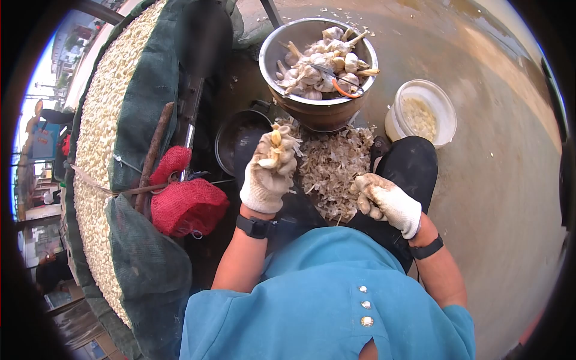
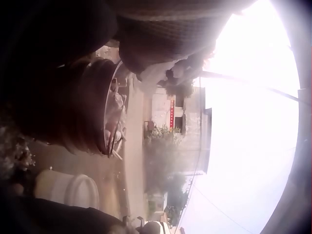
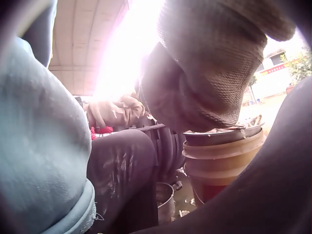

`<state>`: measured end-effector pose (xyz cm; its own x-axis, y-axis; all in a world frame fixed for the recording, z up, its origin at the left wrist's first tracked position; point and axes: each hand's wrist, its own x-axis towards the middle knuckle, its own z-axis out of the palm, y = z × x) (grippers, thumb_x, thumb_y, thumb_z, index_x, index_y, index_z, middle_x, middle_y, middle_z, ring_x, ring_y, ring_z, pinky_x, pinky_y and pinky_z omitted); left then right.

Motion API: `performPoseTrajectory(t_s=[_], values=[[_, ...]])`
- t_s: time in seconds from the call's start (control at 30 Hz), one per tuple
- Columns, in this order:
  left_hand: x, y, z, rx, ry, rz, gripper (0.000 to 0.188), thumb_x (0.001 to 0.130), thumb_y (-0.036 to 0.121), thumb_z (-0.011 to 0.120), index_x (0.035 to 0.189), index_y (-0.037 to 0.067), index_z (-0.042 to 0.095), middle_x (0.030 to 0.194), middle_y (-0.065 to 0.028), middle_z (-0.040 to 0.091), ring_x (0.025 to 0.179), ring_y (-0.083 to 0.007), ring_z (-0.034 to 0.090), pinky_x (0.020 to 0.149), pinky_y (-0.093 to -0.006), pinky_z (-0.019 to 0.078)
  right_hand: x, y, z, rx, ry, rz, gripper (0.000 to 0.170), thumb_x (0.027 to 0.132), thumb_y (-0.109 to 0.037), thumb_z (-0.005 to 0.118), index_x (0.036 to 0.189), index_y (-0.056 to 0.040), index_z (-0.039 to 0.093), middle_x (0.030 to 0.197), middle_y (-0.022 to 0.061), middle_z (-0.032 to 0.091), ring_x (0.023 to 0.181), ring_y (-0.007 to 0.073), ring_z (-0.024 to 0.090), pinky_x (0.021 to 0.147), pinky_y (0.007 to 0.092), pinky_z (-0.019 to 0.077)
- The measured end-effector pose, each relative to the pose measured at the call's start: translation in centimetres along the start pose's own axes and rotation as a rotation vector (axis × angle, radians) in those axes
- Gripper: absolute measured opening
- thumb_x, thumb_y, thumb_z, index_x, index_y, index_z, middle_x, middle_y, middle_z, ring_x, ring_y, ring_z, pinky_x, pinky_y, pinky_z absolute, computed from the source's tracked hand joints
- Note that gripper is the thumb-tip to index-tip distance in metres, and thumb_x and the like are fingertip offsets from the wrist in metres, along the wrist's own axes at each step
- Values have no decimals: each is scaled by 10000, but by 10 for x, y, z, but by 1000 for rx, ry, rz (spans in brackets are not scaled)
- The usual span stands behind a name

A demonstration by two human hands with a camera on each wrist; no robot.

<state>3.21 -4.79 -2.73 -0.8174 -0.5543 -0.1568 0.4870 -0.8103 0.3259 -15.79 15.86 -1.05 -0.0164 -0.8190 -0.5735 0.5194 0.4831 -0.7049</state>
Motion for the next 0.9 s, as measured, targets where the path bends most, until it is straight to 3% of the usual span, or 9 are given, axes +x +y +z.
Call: performPoseTrajectory(t_s=[0.1,0.3,0.53,0.63,0.67,0.7,0.77,0.83,0.9], values=[[1,36,-3,-147,70,229,430,957,179,505,1294,-70,411,920,-102,555,690,-130,551,492,-215,430,1,0,-4,25,-16,2,280,973,-344,492,1047,-77,531,695,-5,536,492,11,387,421,141,287],[-6,37,2,41,324,217,419,972,276,494,1220,-62,481,895,-98,558,675,-146,518,531,-231,416,4,-3,5,-8,-36,16,275,970,-342,497,1051,-81,534,689,-17,528,491,10,387,417,133,276],[-1,-8,22,289,367,98,490,996,366,451,1187,-77,538,996,-148,594,817,-195,565,667,-278,479,4,-18,18,-38,-27,43,206,954,-219,469,1093,-86,540,701,-31,546,482,2,394,417,132,282],[-6,-30,41,927,321,66,349,989,241,477,1189,-36,549,1019,-107,608,846,-163,576,739,-266,494,11,-18,24,-10,64,13,197,904,-84,470,1090,-74,535,777,-9,583,512,8,408,426,143,309],[-6,-34,19,1489,92,228,261,932,39,525,1188,0,556,1033,-79,611,902,-141,588,794,-260,495,14,-18,24,-38,87,-38,213,901,-102,524,1109,-62,543,798,-13,582,561,10,441,450,156,329],[-10,-40,58,1447,130,227,341,871,-98,532,1189,24,559,1038,-63,607,945,-133,588,827,-259,492,18,-19,25,-66,108,-87,242,898,-119,578,1128,-50,552,818,-17,581,610,13,474,474,169,350],[-9,-46,44,1658,17,216,348,865,-66,576,1197,38,557,1036,-47,608,947,-130,586,838,-263,493,25,-27,35,-137,103,-48,315,877,-162,656,1140,-21,553,892,19,630,693,50,533,562,212,433],[-7,-61,39,1001,178,-17,342,1003,310,475,1198,41,556,1044,-51,600,921,-131,580,813,-258,492,36,-20,39,-570,306,-446,362,851,-266,711,1117,-62,575,938,26,625,670,47,525,521,191,419],[-10,-65,39,878,158,-109,464,1024,426,359,1219,46,539,1084,-66,591,940,-150,581,822,-273,492,37,-20,39,-588,328,-564,385,857,-305,708,1136,-68,590,835,4,610,657,47,541,547,205,444]])
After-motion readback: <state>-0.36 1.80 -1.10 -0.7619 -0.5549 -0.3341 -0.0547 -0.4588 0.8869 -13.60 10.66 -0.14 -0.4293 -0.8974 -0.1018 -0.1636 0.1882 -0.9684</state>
